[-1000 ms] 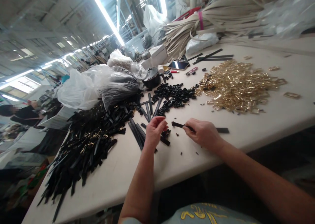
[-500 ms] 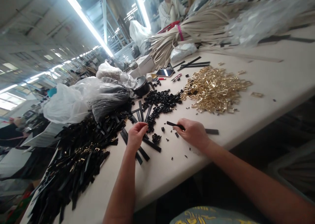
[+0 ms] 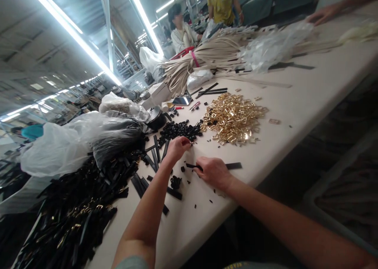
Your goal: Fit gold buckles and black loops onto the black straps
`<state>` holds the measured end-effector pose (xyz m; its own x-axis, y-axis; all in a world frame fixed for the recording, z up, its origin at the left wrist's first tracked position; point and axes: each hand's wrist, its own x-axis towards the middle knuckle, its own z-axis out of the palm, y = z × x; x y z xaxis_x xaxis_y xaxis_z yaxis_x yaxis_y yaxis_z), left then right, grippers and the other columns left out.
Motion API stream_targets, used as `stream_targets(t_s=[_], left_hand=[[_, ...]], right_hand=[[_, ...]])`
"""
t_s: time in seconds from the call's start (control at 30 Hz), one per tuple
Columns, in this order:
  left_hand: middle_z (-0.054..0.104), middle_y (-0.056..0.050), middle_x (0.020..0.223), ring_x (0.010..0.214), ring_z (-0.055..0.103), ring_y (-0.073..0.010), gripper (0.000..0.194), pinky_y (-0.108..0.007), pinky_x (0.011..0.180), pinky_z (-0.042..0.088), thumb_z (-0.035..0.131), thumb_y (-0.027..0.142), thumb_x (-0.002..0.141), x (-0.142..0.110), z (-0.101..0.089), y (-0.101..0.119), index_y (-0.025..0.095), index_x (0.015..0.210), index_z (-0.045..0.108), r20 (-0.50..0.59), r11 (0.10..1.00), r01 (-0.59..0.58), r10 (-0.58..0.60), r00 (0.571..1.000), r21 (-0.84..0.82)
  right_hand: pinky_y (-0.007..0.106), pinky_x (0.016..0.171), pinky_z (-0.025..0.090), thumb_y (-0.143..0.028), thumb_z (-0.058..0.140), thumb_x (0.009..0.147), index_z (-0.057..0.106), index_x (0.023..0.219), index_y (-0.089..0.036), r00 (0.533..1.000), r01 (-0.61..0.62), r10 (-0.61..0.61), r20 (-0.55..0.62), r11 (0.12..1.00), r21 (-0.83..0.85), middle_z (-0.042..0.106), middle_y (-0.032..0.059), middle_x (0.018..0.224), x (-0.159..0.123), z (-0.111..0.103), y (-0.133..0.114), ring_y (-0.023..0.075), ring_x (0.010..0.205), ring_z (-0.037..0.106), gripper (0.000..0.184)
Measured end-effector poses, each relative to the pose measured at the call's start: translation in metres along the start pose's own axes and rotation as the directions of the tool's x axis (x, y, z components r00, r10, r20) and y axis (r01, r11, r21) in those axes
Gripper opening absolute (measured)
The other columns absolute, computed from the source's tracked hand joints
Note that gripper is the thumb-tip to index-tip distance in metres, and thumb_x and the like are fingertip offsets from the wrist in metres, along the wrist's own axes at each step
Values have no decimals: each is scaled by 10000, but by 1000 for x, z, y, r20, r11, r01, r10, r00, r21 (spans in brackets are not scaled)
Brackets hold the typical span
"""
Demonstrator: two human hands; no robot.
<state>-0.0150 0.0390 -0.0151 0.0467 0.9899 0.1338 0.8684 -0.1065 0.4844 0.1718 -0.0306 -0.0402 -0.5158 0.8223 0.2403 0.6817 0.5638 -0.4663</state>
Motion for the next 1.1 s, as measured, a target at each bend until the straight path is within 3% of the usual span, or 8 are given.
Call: stream_targets(t_s=[0.17, 0.43, 0.57, 0.7, 0.77, 0.87, 1.0, 1.1], left_hand=[[668, -63, 939, 926, 601, -217, 171, -313, 861, 445, 709, 319, 776, 12, 8, 15, 223, 912, 746, 22, 931, -95, 93, 995, 353], [656, -82, 890, 883, 592, -222, 118, -323, 844, 432, 650, 208, 806, 7, 6, 16, 214, 851, 759, 86, 920, -174, 153, 984, 351], [669, -80, 853, 819, 585, -208, 129, -330, 831, 431, 633, 207, 812, 3, 0, 11, 219, 771, 755, -9, 955, -166, 174, 985, 245], [654, -32, 735, 654, 551, -146, 116, -270, 664, 442, 690, 308, 756, -11, -10, 5, 205, 767, 743, -186, 981, 69, -103, 977, -182], [593, 4, 620, 536, 487, -105, 235, -230, 534, 394, 725, 398, 709, -26, -16, 3, 176, 785, 727, -151, 849, 196, -304, 940, -490], [523, 40, 554, 462, 421, -56, 361, -183, 448, 326, 803, 435, 609, -55, -25, 4, 143, 784, 685, -28, 514, 250, -472, 881, -820], [539, 48, 612, 483, 448, -23, 414, -131, 440, 332, 877, 359, 517, -93, -20, 12, 142, 789, 654, 91, 190, 228, -544, 834, -955], [530, 51, 612, 479, 441, -14, 397, -121, 432, 325, 878, 338, 539, -109, -5, 23, 137, 802, 658, 152, 89, 233, -529, 835, -968]], right_hand=[[277, 636, 317, -329, 581, 909, 618, 846, -184, 1000, 5, -6, 24, 1000, 26, 692, 39, 863, 0, -4, -1, 166, 767, 625, 162], [276, 619, 319, -326, 588, 901, 598, 842, -177, 1000, 21, -21, 8, 999, 28, 694, 57, 866, 0, -4, -1, 176, 761, 634, 161], [275, 611, 329, -325, 596, 893, 612, 833, -178, 1000, 12, -11, -6, 999, 44, 691, 57, 847, -1, -3, 0, 172, 735, 626, 160], [270, 608, 327, -317, 597, 887, 626, 810, -178, 1000, 15, -12, -28, 994, 110, 688, 43, 808, 0, -5, 0, 163, 710, 613, 162], [263, 608, 329, -307, 594, 883, 633, 802, -182, 998, -6, 18, -57, 980, 198, 680, 27, 773, 0, -8, 2, 152, 683, 597, 154], [247, 605, 347, -307, 583, 871, 630, 765, -182, 990, -47, 96, -104, 917, 397, 649, 3, 704, 3, -10, 7, 134, 632, 564, 171], [236, 597, 383, -347, 571, 862, 623, 748, -167, 968, -30, 178, -177, 783, 621, 603, -8, 647, 6, -8, 14, 125, 604, 530, 219], [233, 584, 402, -365, 600, 836, 631, 759, -153, 955, -6, 214, -205, 705, 709, 601, -2, 649, 7, -5, 16, 121, 600, 511, 227]])
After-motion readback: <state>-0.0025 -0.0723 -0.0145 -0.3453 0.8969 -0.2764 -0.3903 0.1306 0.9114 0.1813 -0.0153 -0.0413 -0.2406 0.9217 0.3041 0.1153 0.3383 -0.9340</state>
